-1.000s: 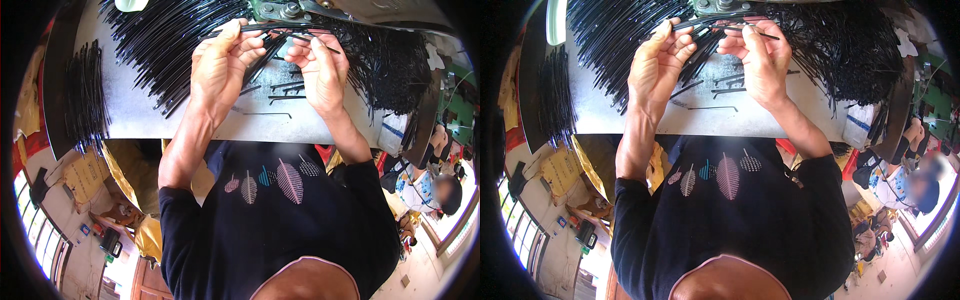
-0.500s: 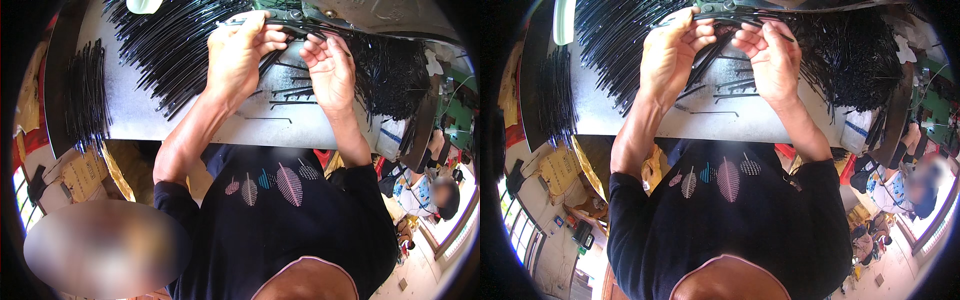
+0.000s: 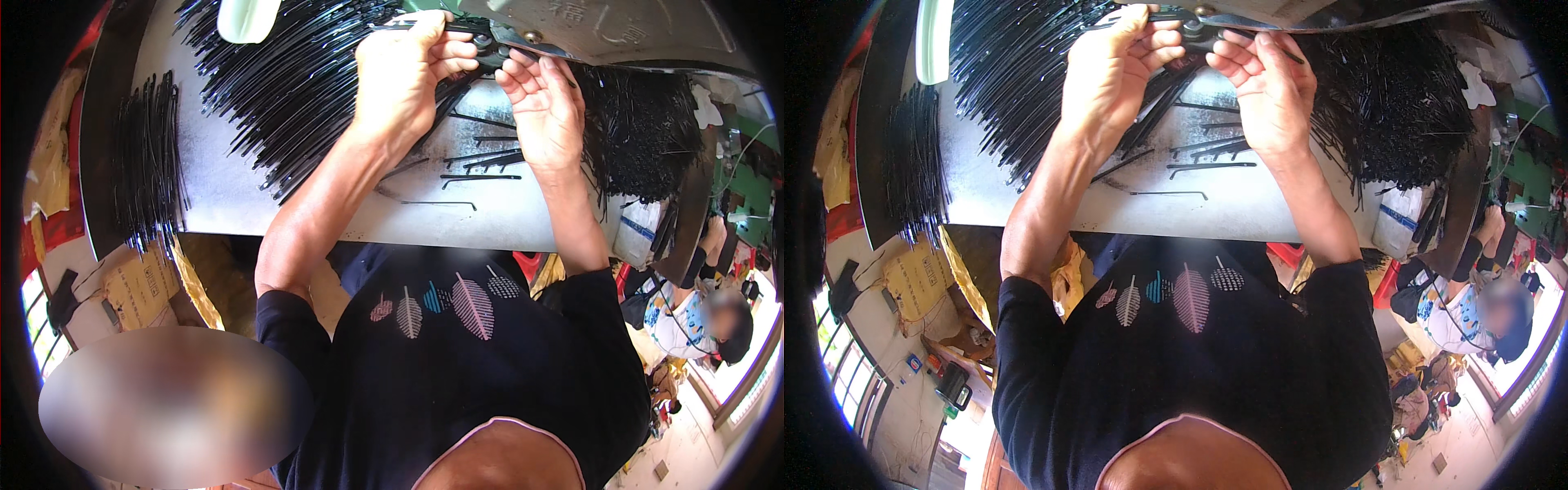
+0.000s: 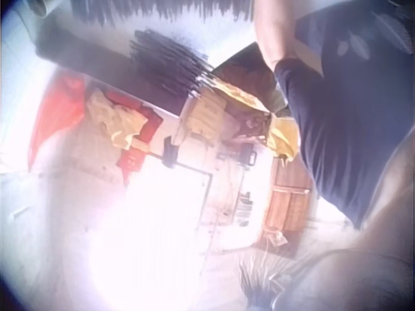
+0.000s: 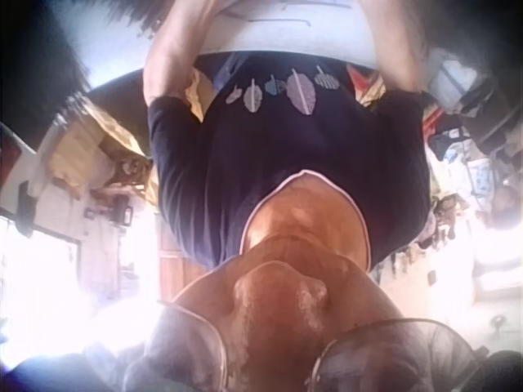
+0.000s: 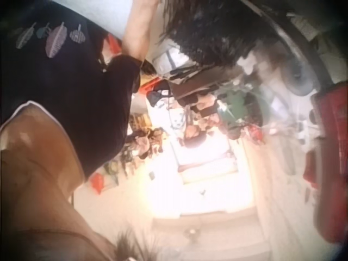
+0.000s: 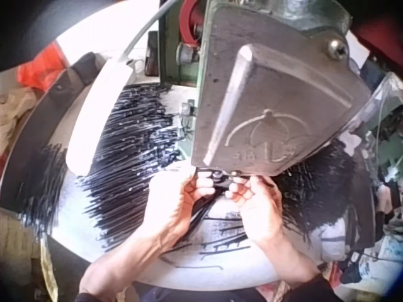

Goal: The person assembles umbrella ribs by picking up metal rods and connectors by hand, aligning them, and fastening them using a machine.

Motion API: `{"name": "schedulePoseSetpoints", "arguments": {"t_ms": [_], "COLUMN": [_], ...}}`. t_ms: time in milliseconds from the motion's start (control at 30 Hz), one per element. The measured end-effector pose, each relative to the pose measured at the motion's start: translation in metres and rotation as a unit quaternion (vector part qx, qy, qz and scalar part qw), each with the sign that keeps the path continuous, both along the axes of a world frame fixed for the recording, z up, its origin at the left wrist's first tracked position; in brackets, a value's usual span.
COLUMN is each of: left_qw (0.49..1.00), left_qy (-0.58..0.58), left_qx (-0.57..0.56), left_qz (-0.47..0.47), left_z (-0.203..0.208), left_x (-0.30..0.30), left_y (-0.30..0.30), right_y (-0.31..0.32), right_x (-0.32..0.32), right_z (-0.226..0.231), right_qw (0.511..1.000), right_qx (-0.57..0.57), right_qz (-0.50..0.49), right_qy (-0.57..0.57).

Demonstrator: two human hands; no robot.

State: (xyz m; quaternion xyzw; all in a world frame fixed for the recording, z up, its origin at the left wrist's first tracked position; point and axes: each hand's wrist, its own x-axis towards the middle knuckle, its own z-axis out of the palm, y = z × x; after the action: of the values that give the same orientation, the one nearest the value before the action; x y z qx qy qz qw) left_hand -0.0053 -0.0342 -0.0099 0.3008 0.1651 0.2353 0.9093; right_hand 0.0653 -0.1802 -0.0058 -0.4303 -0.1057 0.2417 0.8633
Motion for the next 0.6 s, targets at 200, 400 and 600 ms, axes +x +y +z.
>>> {"name": "schedulePoseSetpoints", "arguments": {"t_ms": [200,400,600], "left_qw": [0.999,0.988,0.993], "left_qy": [0.045,0.061,0.085], "left_qx": [0.003,0.144,0.082], "left_qz": [0.016,-0.004,-0.021], "left_z": [0.004,0.011,0.013], "left_x": [-0.004,0.000,0.002], "left_y": [-0.001,-0.002,0.008], "right_y": [0.001,-0.006,-0.010], "right_x": [0.001,0.010,0.001], "right_z": [-0.003,-0.012,0.002], "right_qw": [1.000,0.997,0.997], "right_qx": [-0.011,0.016,-0.027], "right_qz": [0.008,0.037,0.031], "right_qy": [0.004,0.060,0.073]}}
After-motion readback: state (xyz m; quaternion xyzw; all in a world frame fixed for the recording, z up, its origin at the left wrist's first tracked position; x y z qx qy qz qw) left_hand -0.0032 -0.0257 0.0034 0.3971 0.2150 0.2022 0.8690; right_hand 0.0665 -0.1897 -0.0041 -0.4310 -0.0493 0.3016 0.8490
